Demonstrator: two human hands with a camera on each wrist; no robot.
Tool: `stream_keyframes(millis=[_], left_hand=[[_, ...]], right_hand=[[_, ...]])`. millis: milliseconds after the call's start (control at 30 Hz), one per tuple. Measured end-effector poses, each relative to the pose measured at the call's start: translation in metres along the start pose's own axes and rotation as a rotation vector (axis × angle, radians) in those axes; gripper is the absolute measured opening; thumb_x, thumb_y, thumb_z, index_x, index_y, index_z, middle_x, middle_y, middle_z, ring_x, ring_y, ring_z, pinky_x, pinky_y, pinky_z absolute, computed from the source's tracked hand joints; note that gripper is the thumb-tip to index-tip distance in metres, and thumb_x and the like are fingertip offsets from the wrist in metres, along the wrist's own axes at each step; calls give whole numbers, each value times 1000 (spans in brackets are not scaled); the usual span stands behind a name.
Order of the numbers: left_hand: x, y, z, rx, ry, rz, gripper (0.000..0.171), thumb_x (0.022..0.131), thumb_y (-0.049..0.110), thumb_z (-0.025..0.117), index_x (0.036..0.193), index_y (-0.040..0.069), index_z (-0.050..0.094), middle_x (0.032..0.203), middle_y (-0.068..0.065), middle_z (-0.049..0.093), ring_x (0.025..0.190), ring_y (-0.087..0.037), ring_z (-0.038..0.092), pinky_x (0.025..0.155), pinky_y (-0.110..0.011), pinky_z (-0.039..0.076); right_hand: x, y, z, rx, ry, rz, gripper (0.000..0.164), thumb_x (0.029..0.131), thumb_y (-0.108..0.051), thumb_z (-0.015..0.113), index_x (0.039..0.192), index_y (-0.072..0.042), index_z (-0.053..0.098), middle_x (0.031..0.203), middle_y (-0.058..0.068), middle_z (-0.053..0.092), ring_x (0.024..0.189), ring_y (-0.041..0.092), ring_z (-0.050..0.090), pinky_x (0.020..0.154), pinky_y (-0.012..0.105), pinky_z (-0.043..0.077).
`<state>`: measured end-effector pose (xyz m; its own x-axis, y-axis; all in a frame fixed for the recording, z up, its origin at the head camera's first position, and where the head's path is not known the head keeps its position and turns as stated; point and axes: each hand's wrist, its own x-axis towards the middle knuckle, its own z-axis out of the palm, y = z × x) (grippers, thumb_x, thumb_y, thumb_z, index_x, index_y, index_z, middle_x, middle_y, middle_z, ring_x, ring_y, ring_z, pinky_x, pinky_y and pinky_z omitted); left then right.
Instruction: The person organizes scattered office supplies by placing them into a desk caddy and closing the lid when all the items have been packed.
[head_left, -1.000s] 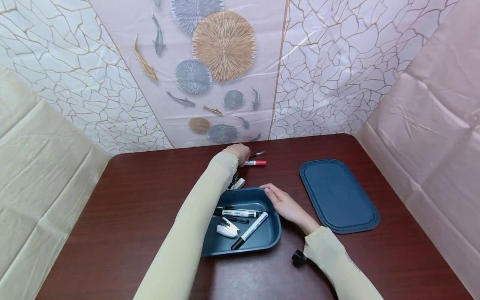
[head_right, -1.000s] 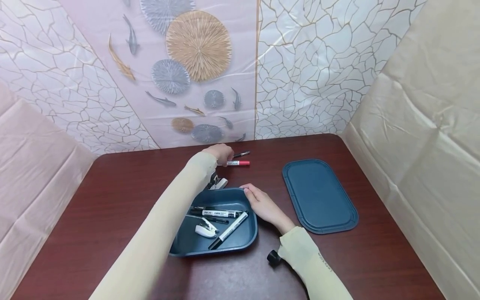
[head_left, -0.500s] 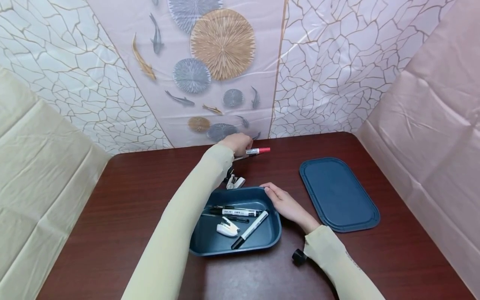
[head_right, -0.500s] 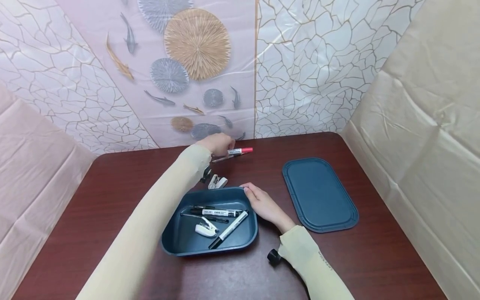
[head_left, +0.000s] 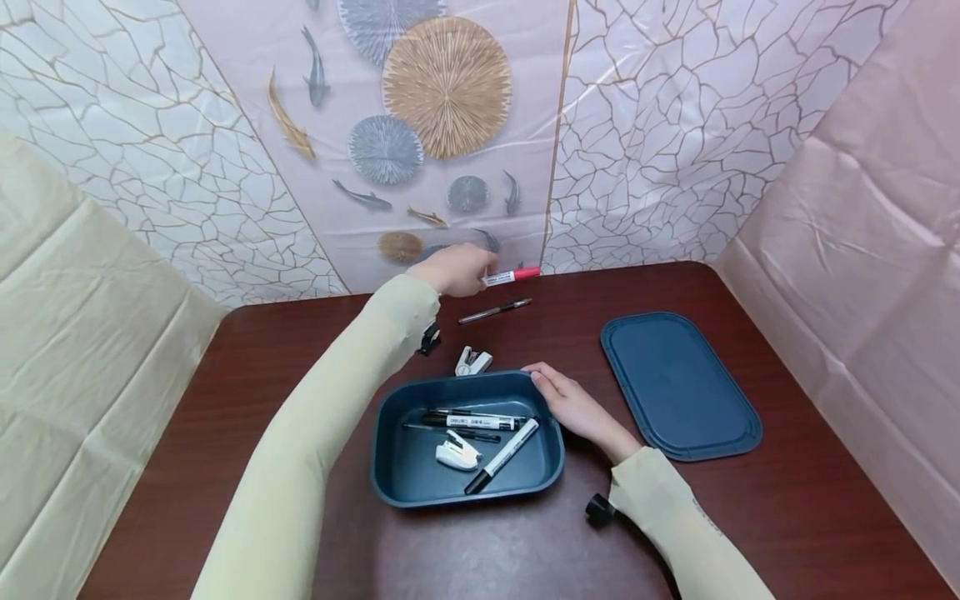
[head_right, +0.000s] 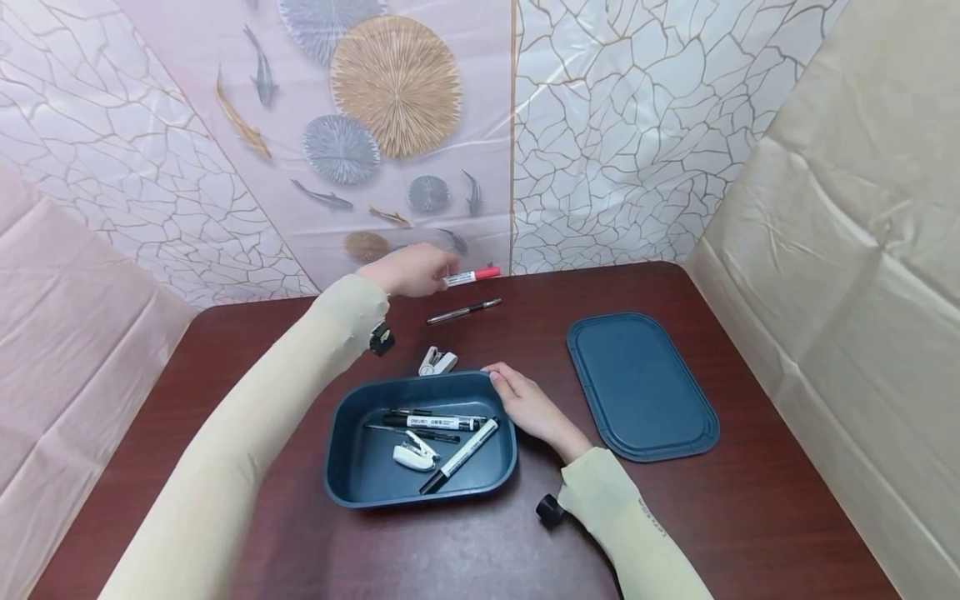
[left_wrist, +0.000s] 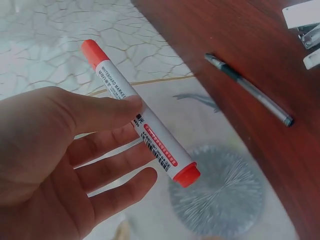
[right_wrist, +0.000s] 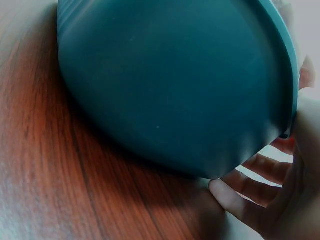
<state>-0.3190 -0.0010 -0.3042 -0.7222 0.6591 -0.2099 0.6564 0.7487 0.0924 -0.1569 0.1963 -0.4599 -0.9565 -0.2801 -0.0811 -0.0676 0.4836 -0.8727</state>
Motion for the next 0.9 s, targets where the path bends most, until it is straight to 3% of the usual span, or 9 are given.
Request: stream_keyframes(millis=[367,633,900], left_hand=[[-58,-3,-24,54,79,81,18,97,8,60,114,9,64,110,-10,68,103,-27,64,92,-45,51],[-102,6,-29,80,175,119,21,97,8,62,118,8,65,114,-10,66,99,-27,68,87,-45,54],[-133,12,-34,60,251,169,21,97,7,64,118,7,66,110,-11,65,96,-25,67,87,-42,54]], right_hand=[[0,-1,2,-21,8,5,38,112,-29,35,136,-8,55,135,18,59,122,32,56,104,54,41],[1,0,2,-20,6,7,39,112,-32,35,136,-8,55,136,17,59,122,32,55,105,55,41],[0,0,3,-10,-8,26,41,111,-33,34,139,-9,53,139,17,57,126,32,54,107,55,39]])
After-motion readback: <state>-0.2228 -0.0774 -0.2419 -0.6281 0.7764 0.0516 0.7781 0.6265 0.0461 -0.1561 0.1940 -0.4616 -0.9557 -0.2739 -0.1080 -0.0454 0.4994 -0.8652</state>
